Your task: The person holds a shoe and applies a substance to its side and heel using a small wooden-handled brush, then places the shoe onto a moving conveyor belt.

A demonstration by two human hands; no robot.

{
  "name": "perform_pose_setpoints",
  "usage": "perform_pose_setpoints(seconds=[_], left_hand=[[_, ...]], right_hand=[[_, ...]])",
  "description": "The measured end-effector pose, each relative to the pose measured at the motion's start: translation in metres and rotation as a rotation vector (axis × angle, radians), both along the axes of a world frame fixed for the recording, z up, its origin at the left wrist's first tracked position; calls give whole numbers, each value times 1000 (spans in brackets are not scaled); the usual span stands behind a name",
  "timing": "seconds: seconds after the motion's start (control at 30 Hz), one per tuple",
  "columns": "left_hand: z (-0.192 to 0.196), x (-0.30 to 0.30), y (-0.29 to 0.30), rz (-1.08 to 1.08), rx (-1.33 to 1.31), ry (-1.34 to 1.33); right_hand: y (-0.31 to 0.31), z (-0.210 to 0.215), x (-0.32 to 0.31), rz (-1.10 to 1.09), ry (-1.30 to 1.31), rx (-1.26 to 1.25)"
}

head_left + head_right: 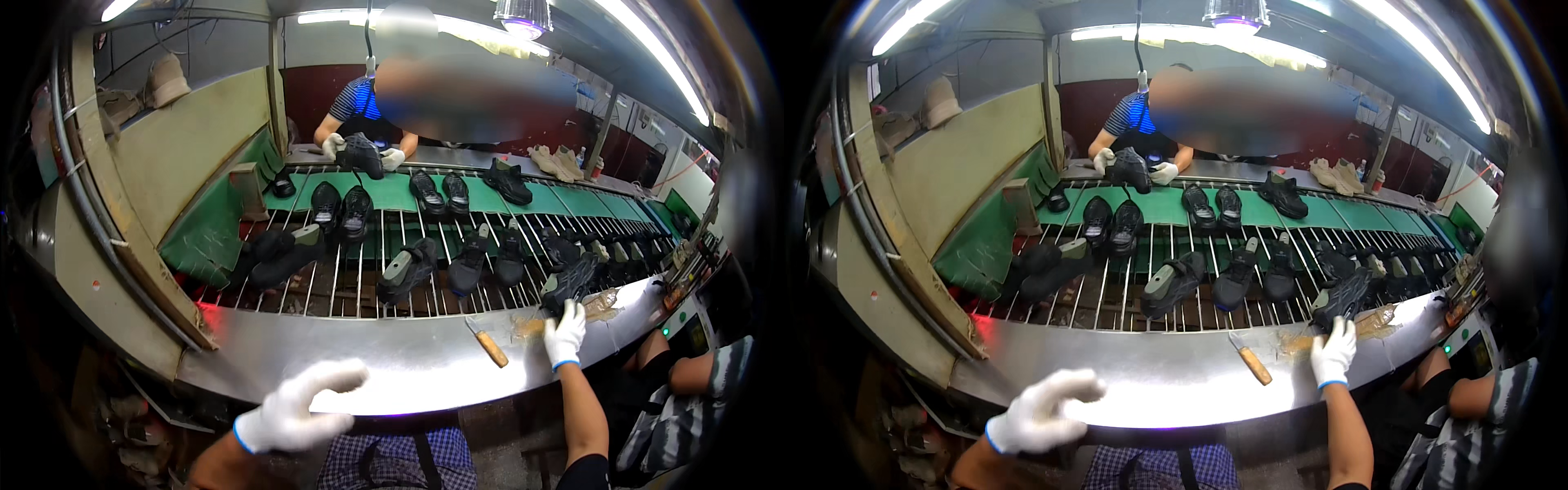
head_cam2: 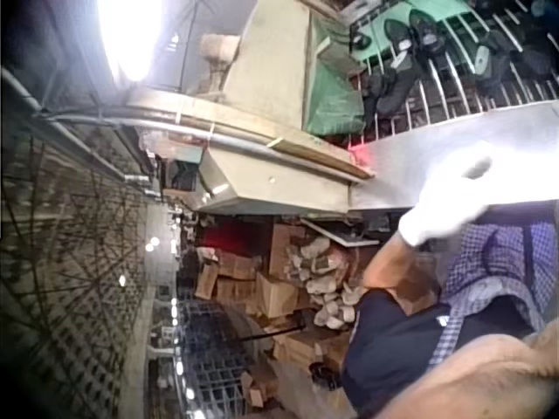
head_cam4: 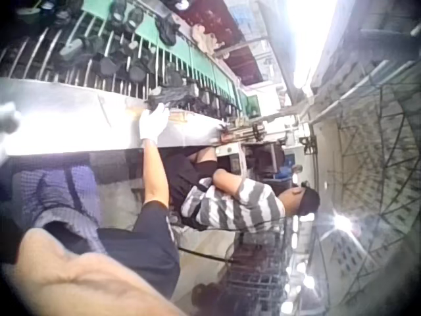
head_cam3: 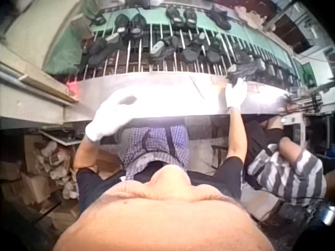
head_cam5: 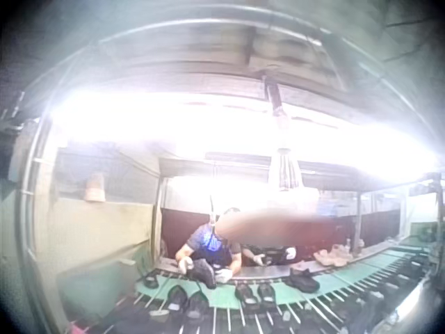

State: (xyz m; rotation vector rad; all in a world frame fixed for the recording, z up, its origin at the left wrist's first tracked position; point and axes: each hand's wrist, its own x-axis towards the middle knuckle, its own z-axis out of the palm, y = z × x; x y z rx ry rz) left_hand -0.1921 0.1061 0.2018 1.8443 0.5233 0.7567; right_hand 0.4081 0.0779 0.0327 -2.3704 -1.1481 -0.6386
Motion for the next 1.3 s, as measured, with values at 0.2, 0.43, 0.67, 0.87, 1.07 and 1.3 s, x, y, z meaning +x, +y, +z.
perform_pose_setpoints(seconds=[0.2,0.43,0.67,0.87,1.07,1.3], left_hand=[[-71,3,174,613,436,549],[-95,48,351,715,934,829],[-135,143,490,635,733,1455],[-211,151,559,667,687,1819],[-155,144,545,659,768,1217],[-36,100,419,944,284,334]], right_hand=[[58,20,-86,483,-62,27],[250,96,-249,1042,147,44],[447,39,-297,1175,126,-412],[495,8,-301,1071,-208,-510],[469,76,-262,1104,43,-310],[271,126,-252,1352,-27,-105]])
